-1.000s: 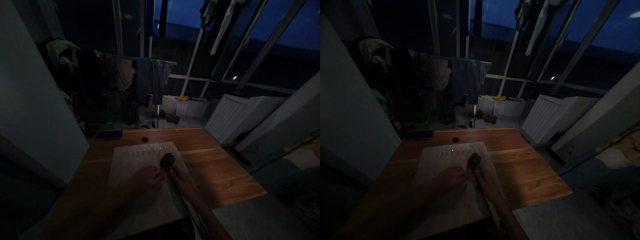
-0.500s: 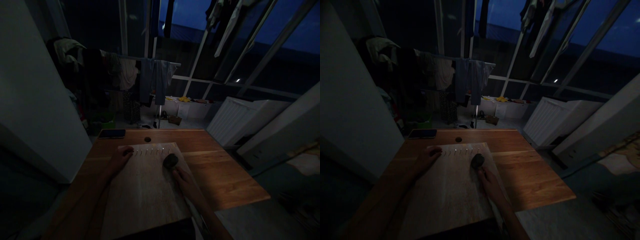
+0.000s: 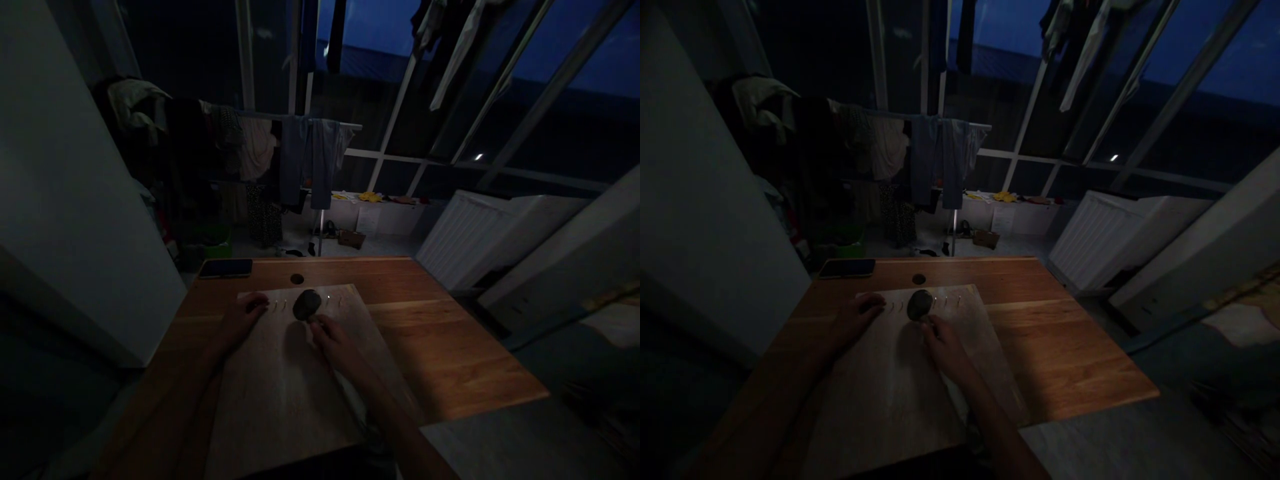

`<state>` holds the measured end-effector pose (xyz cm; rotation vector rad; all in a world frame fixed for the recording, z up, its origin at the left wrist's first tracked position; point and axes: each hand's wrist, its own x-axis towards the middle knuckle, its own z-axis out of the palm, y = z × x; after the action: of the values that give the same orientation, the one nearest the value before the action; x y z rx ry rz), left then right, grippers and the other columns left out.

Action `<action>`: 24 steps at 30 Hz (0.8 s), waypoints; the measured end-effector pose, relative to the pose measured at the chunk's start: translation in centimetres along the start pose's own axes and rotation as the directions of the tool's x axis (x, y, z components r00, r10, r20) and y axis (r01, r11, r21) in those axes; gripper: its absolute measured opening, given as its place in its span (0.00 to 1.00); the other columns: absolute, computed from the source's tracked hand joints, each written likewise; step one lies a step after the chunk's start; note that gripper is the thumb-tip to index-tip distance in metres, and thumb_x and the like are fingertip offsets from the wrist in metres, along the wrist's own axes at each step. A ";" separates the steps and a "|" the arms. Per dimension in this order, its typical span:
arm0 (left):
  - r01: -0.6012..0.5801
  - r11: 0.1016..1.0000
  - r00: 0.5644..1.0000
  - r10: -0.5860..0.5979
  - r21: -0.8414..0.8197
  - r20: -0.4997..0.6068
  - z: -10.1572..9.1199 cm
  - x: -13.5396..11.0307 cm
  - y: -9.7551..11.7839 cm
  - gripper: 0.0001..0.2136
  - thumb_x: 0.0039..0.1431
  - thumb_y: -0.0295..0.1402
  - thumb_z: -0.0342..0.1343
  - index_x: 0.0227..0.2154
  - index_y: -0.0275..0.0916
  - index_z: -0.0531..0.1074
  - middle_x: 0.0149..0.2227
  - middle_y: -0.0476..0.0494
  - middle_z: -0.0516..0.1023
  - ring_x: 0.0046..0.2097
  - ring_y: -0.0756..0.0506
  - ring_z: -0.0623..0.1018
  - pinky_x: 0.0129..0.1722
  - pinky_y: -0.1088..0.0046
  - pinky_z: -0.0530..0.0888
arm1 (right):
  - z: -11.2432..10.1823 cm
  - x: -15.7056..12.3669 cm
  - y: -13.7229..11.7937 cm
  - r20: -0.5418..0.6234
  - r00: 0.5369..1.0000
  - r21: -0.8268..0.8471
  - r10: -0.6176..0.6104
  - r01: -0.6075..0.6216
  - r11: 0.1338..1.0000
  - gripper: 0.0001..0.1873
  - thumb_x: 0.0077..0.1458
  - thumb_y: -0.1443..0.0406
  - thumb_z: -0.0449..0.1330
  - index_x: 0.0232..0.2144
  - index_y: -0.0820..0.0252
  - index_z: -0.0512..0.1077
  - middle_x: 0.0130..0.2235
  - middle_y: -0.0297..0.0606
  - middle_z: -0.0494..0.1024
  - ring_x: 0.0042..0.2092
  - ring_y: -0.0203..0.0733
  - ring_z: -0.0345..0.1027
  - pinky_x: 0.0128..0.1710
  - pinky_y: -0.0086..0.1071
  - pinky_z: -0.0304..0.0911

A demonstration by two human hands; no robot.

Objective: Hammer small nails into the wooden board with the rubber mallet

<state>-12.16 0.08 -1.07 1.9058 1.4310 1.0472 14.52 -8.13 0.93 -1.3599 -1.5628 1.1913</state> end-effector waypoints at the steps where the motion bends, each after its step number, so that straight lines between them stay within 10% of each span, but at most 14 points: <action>1: -0.002 1.000 1.000 0.002 -0.004 -0.001 0.0 0.0 0.0 0.14 0.57 0.44 0.58 0.38 0.41 0.80 0.42 0.42 0.86 0.46 0.40 0.83 0.52 0.62 0.78 | 0.5 0.6 -0.4 0.018 1.000 0.017 -0.010 0.010 1.000 0.28 0.63 0.43 0.53 0.44 0.60 0.74 0.23 0.27 0.67 0.20 0.34 0.60 0.19 0.27 0.56; 15: 0.026 0.999 1.000 -0.026 -0.044 -0.001 0.3 -0.1 0.2 0.21 0.57 0.45 0.59 0.49 0.40 0.77 0.38 0.42 0.86 0.41 0.39 0.84 0.46 0.62 0.79 | 4.6 5.5 -4.0 0.066 0.995 -0.002 -0.071 0.071 0.997 0.15 0.69 0.53 0.51 0.41 0.57 0.69 0.22 0.24 0.65 0.16 0.32 0.61 0.17 0.25 0.53; 24: 0.045 0.999 0.999 -0.045 0.007 -0.026 0.4 -0.1 -0.1 0.16 0.56 0.41 0.57 0.43 0.38 0.79 0.37 0.40 0.84 0.38 0.40 0.83 0.39 0.67 0.78 | 6.1 5.7 -3.9 0.033 0.987 -0.318 -0.157 0.160 0.935 0.09 0.68 0.63 0.55 0.39 0.60 0.74 0.31 0.38 0.78 0.34 0.42 0.73 0.33 0.29 0.58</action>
<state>-11.88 -0.02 -1.40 1.8632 1.4877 1.0507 6.69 -3.60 2.55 -1.3978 -1.8940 0.8710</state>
